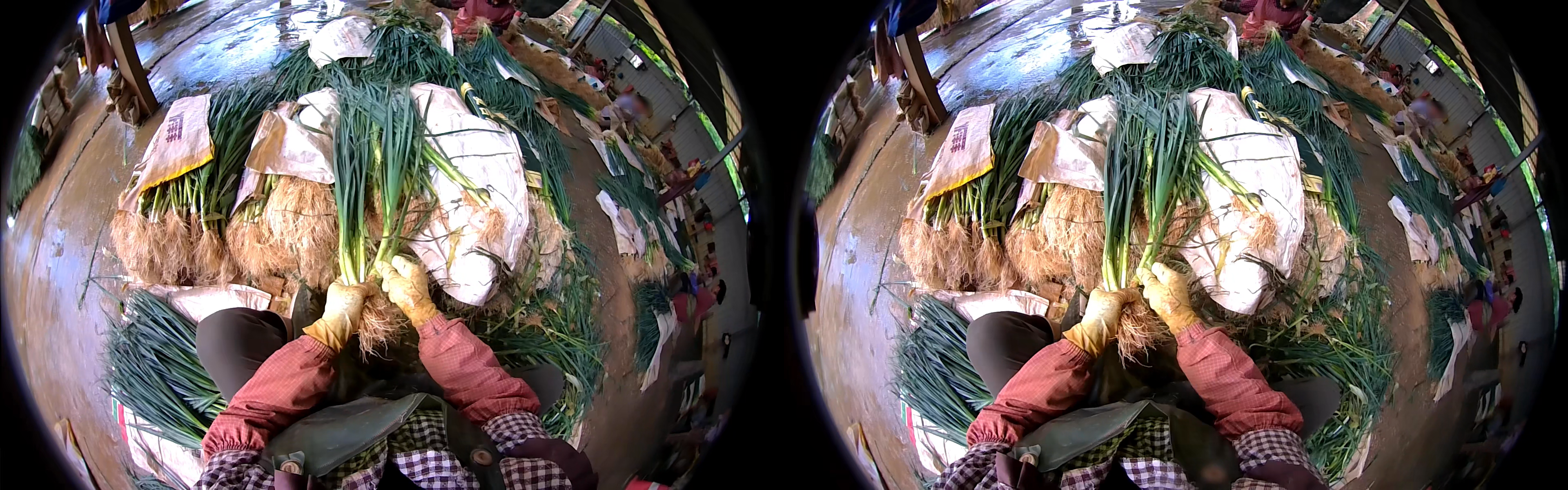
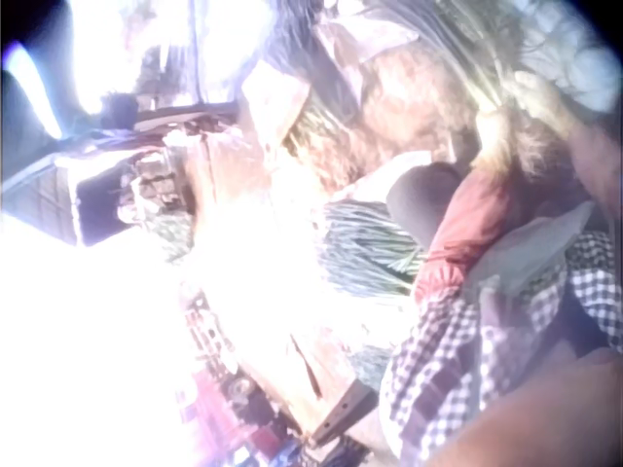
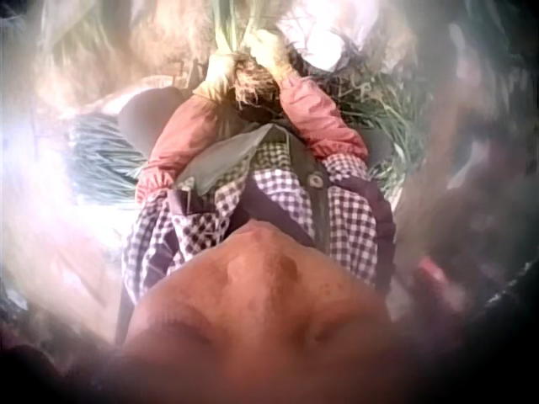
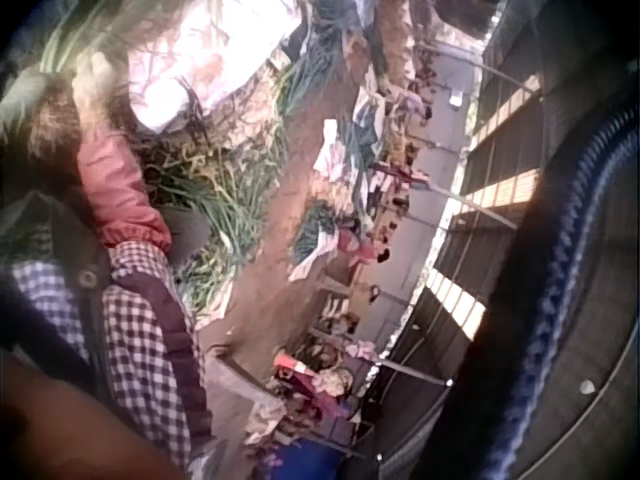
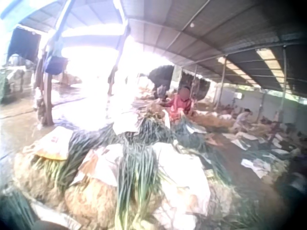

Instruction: The person bundles green onions by gathering them, removing loose leaves by hand, and securing the bundles with thin strips.

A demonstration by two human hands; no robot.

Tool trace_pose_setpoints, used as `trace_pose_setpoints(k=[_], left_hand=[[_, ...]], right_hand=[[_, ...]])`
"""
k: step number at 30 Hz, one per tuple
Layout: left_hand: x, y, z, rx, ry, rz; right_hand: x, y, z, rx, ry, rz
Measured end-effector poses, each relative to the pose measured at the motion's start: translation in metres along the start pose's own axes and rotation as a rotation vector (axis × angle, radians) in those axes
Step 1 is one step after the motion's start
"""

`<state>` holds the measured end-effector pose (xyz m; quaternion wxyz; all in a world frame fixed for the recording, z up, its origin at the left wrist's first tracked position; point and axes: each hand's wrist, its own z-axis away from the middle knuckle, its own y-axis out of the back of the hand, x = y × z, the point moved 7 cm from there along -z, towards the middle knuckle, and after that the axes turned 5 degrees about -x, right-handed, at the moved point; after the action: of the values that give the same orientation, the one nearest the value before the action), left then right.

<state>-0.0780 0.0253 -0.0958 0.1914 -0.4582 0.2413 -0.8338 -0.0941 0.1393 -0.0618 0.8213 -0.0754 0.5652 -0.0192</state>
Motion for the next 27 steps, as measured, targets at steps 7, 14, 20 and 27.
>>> trace_pose_setpoints(k=[7, 14, 20, 27], left_hand=[[0.022, -0.001, 0.003, -0.002, -0.197, -0.088], [0.025, -0.015, 0.017, -0.148, 0.021, 0.084], [0.018, -0.023, 0.037, -0.548, 0.287, 0.586], [-0.007, -0.012, 0.012, -0.128, 0.168, -0.036]], right_hand=[[-0.105, 0.063, 0.039, 0.334, 0.655, -0.139], [-0.041, 0.058, -0.037, 0.235, 0.300, -0.118], [-0.030, -0.007, -0.020, -0.358, 0.106, -0.357], [0.010, 0.014, -0.024, -0.035, -0.034, -0.292]])
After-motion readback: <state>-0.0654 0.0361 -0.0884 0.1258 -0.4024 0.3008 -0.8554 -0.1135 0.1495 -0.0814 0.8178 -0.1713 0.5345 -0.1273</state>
